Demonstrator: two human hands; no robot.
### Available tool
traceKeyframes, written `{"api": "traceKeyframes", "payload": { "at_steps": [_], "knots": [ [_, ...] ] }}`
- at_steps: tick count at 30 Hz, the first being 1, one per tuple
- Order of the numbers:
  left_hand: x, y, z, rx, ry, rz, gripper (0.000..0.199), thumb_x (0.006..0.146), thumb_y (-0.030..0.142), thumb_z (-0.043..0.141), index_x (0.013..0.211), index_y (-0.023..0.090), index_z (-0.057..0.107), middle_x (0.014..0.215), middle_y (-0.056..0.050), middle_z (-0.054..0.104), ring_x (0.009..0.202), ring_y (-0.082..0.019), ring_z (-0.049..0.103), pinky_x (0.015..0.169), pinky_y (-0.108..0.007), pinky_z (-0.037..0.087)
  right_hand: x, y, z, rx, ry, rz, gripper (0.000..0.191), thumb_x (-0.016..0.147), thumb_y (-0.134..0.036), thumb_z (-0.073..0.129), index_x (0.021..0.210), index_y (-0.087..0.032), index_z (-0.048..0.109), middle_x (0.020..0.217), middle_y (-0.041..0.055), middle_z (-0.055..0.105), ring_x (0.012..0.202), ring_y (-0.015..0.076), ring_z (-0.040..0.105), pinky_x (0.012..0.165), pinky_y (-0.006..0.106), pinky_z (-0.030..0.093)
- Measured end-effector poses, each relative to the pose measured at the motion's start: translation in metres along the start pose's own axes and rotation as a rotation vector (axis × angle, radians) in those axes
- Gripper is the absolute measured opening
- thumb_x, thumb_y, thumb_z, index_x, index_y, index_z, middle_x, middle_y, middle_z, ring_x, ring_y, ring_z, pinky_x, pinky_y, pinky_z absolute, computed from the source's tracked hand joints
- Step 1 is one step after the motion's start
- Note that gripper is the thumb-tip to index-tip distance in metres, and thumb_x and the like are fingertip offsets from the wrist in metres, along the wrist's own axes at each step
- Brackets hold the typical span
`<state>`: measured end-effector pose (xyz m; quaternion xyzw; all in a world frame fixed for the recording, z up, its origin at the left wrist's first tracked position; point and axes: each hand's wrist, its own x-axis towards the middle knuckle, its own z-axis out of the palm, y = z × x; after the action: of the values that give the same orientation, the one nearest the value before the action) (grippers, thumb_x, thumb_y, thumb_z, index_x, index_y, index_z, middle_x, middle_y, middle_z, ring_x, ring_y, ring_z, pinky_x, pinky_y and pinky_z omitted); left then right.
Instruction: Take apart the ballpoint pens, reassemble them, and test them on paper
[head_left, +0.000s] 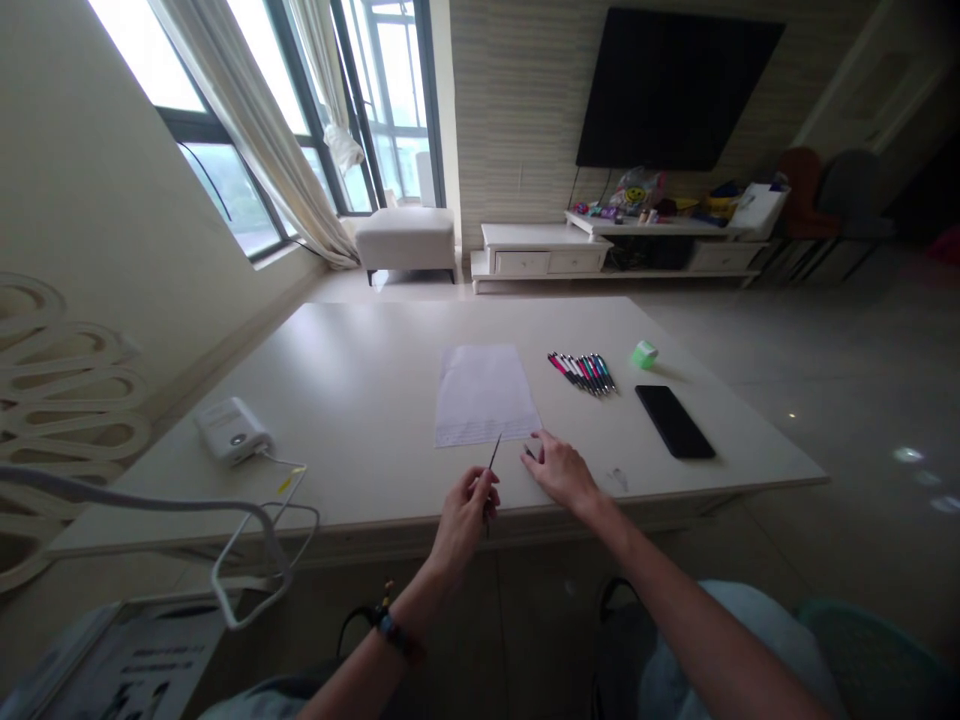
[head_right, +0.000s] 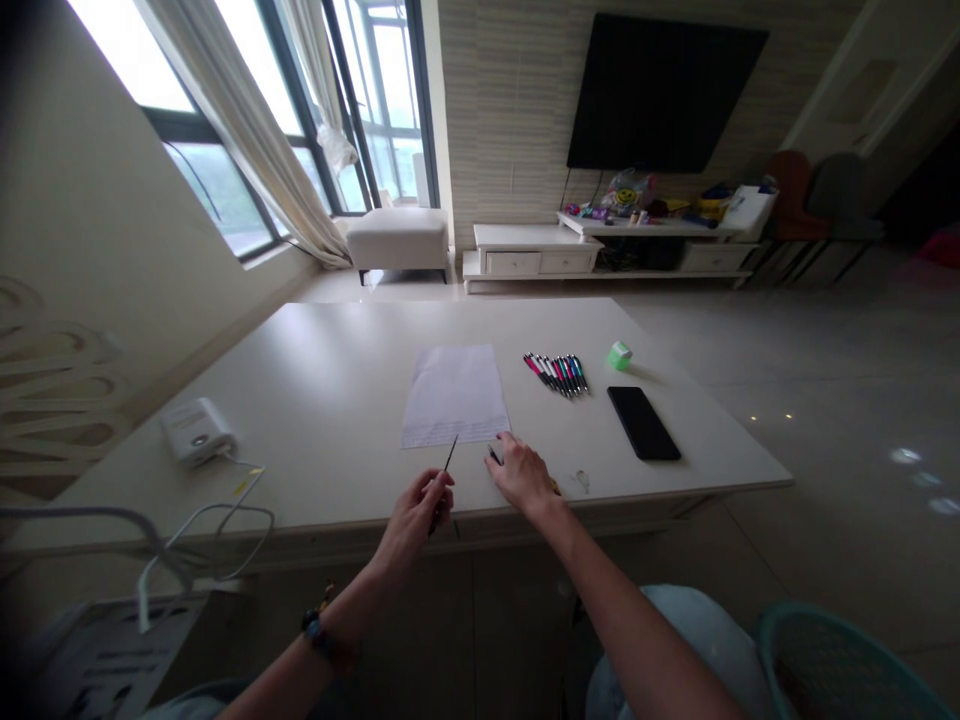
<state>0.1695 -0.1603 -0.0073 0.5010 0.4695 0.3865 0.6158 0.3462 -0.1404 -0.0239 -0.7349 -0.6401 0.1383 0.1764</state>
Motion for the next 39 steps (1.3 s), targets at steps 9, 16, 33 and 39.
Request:
{"api": "traceKeyframes", "payload": {
  "at_steps": [9, 16, 33, 39],
  "knots": [
    [0.001, -0.001, 0.002, -0.021, -0.006, -0.026, 0.043, 0.072, 0.059, 0.055, 0.079, 0.017, 0.052, 0.061, 0.003, 0.050, 0.047, -0.007, 0.042, 0.045, -0.018, 0.029, 0.000, -0.001, -0.001, 0.013, 0.009, 0.002, 0.032, 0.084, -0.033, 0.054, 0.113, -0.020, 0.057, 0.089, 0.0074, 0.069, 0.080, 0.0195, 0.064, 0.067, 0.026, 0.040],
    [0.001, -0.004, 0.005, -0.043, -0.010, -0.037, 0.044, 0.071, 0.060, 0.056, 0.078, 0.017, 0.052, 0.059, 0.004, 0.050, 0.046, -0.007, 0.043, 0.045, -0.019, 0.029, 0.001, -0.005, -0.003, 0.299, 0.132, -0.013, 0.025, 0.083, -0.036, 0.055, 0.096, -0.017, 0.065, 0.077, 0.0068, 0.066, 0.069, 0.0172, 0.059, 0.066, 0.026, 0.042],
    [0.003, -0.012, 0.008, -0.003, -0.019, -0.051, 0.044, 0.072, 0.060, 0.055, 0.078, 0.017, 0.052, 0.059, 0.004, 0.050, 0.044, -0.006, 0.042, 0.044, -0.019, 0.028, 0.006, -0.005, -0.016, 0.619, 0.067, -0.027, 0.024, 0.078, -0.037, 0.057, 0.071, -0.015, 0.065, 0.065, 0.0024, 0.060, 0.059, 0.0136, 0.055, 0.058, 0.025, 0.043],
    [0.004, -0.009, 0.008, -0.036, 0.015, -0.057, 0.046, 0.070, 0.063, 0.055, 0.077, 0.017, 0.052, 0.056, 0.004, 0.049, 0.044, -0.006, 0.041, 0.043, -0.018, 0.026, -0.006, -0.004, -0.007, 0.085, 0.028, -0.191, 0.014, 0.080, -0.026, 0.057, 0.076, -0.018, 0.067, 0.092, 0.0079, 0.062, 0.086, 0.0174, 0.058, 0.078, 0.025, 0.042]
  ]
}}
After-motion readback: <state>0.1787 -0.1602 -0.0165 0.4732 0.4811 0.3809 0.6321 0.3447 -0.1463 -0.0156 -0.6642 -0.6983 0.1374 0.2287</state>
